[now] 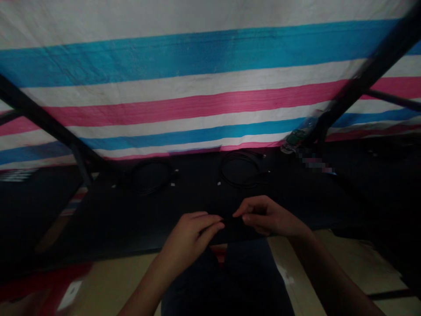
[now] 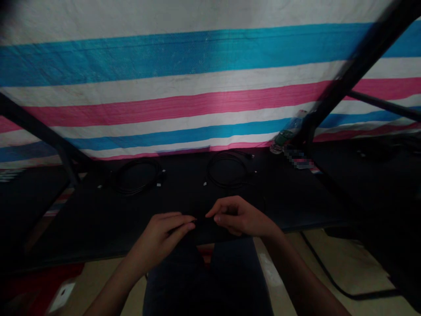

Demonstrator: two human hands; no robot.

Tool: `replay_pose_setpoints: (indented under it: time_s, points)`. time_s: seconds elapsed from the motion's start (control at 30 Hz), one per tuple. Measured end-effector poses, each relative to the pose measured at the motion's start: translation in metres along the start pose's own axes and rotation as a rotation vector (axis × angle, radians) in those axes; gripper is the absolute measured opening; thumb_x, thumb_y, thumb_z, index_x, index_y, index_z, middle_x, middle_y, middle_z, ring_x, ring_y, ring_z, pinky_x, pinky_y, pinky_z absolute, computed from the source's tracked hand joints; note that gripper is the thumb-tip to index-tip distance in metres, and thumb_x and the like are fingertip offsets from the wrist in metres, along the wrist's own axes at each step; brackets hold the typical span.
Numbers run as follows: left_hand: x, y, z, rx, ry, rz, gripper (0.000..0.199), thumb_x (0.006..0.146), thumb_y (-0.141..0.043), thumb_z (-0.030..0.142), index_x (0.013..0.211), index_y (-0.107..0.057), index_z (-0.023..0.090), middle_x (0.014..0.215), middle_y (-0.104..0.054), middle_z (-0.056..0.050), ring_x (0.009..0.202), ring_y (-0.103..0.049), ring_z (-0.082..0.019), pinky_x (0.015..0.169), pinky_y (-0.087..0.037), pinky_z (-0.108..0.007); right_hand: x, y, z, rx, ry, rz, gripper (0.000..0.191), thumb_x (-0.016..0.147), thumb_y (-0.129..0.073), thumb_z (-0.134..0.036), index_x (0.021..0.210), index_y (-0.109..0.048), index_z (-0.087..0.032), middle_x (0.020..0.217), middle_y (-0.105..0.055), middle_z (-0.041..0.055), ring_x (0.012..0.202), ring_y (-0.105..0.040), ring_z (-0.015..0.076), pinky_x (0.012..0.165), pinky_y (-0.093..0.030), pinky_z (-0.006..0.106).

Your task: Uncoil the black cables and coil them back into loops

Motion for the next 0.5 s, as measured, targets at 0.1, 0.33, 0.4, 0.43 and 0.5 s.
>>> replay_pose_setpoints:
  time_s: [0.1, 0.33, 0.4, 0.43, 0.5]
  points:
    - [-0.01, 0.021, -0.004, 0.0, 0.059, -0.175, 0.037, 0.097, -0.049, 0.038, 0.077, -0.073, 0.018, 0.068, -0.062, -0.001, 0.064, -0.055, -0.013, 0.06, -0.036, -0.023, -0.014, 0.005, -0.006, -0.181, -0.012, -0.024, 0.027, 0.088, -0.069, -0.037, 0.103, -0.074, -0.014, 0.058, -0.051, -0.005, 0.045, -0.036, 0.0035, 0.041, -0.026, 0.016]
    - [-0.063, 0.098, -0.034, 0.037, 0.514, -0.508, 0.032, 0.085, -0.056, 0.042, 0.074, -0.075, 0.018, 0.064, -0.062, 0.001, 0.059, -0.048, -0.012, 0.053, -0.032, -0.021, -0.053, 0.038, -0.002, -0.196, -0.187, -0.066, 0.035, 0.089, -0.066, -0.041, 0.109, -0.076, -0.014, 0.053, -0.044, -0.0055, 0.04, -0.034, 0.0039, 0.037, -0.026, 0.016]
    - [-0.073, 0.112, -0.042, 0.057, 0.559, -0.452, 0.032, 0.083, -0.057, 0.045, 0.081, -0.077, 0.021, 0.074, -0.069, -0.001, 0.067, -0.056, -0.015, 0.059, -0.038, -0.021, -0.066, 0.049, -0.006, -0.185, -0.196, 0.018, 0.037, 0.088, -0.067, -0.043, 0.111, -0.076, -0.015, 0.051, -0.041, -0.0062, 0.04, -0.032, 0.0041, 0.037, -0.025, 0.016]
    - [-0.076, 0.115, -0.045, 0.062, 0.558, -0.433, 0.034, 0.084, -0.056, 0.047, 0.083, -0.078, 0.021, 0.078, -0.071, -0.002, 0.071, -0.059, -0.016, 0.062, -0.041, -0.022, -0.071, 0.053, -0.009, -0.19, -0.196, 0.055, 0.036, 0.087, -0.068, -0.043, 0.109, -0.076, -0.016, 0.05, -0.041, -0.006, 0.04, -0.032, 0.0042, 0.037, -0.025, 0.017]
    - [-0.076, 0.113, -0.049, 0.053, 0.524, -0.421, 0.037, 0.087, -0.054, 0.05, 0.087, -0.079, 0.021, 0.083, -0.073, -0.003, 0.077, -0.062, -0.017, 0.068, -0.045, -0.023, -0.079, 0.06, -0.016, -0.2, -0.185, 0.114, 0.035, 0.087, -0.068, -0.044, 0.105, -0.078, -0.016, 0.049, -0.041, -0.0059, 0.039, -0.03, 0.0043, 0.036, -0.023, 0.017]
Point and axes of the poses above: each hand's wrist, its own x-axis towards the middle knuckle, its own y-axis out of the back of the hand, z = x × y, the point moved 1 cm from there along x, towards the middle knuckle
